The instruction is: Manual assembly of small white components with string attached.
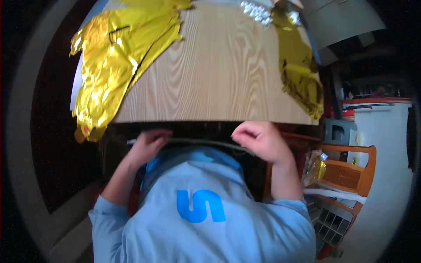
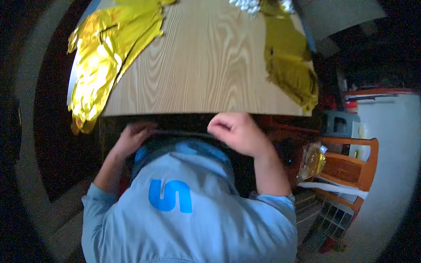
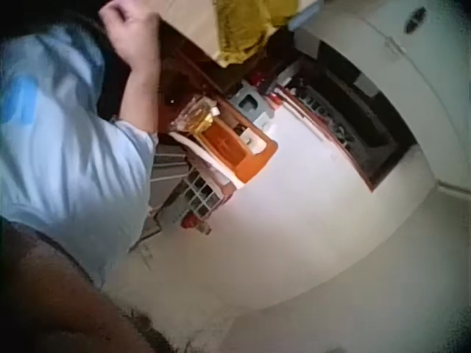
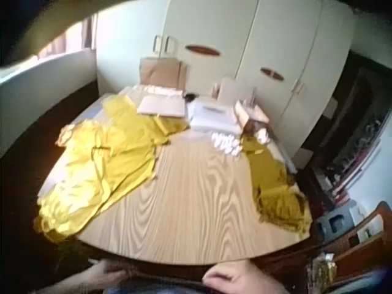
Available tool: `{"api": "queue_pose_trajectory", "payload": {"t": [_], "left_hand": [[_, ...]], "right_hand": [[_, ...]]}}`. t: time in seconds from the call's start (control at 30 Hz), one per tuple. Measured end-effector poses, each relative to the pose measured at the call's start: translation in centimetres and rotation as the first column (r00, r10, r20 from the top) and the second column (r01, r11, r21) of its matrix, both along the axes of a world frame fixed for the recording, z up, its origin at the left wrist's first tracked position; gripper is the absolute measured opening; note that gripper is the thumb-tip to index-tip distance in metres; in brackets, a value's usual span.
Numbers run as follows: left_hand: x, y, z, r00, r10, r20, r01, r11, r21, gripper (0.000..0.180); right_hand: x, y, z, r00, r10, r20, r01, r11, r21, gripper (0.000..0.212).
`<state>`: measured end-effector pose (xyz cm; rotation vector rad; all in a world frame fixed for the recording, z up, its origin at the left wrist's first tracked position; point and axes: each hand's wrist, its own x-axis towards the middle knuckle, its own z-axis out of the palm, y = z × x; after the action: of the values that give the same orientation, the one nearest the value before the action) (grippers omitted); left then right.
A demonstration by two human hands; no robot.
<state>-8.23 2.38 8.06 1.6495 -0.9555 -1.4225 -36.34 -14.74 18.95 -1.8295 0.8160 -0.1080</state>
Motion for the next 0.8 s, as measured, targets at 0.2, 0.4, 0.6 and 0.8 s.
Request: {"api": "queue_pose_trajectory", "payload": {"t": [0.2, 0.4, 0.6, 0.8], "left_hand": [[0.2, -0.9, -5.6, 0.822, -0.269, 0.502, 0.312, 0.950, -0.003, 0.031], [-0.4, -2.3, -9.1, 0.712, -0.430, 0.556, 0.494, 0.869, 0.040, 0.033], [-0.3, -2.1, -10.4, 0.739, -0.453, 0.499, 0.479, 0.874, 0.084, 0.027], [-0.1, -2.0, -10.5, 0.742, -0.429, 0.514, 0.484, 0.875, 0.032, 0.024]], "right_hand": [[0.9, 3.7, -16.9, 0.974, 0.052, -0.219, -0.083, 0.987, -0.137, 0.029], [4.3, 2.5, -22.2, 0.896, 0.317, -0.311, -0.323, 0.946, 0.035, 0.033], [4.6, 2.8, -24.6, 0.918, 0.311, -0.244, -0.330, 0.943, -0.038, 0.025], [4.8, 2.1, -23.5, 0.960, 0.165, -0.224, -0.173, 0.985, -0.018, 0.021]]}}
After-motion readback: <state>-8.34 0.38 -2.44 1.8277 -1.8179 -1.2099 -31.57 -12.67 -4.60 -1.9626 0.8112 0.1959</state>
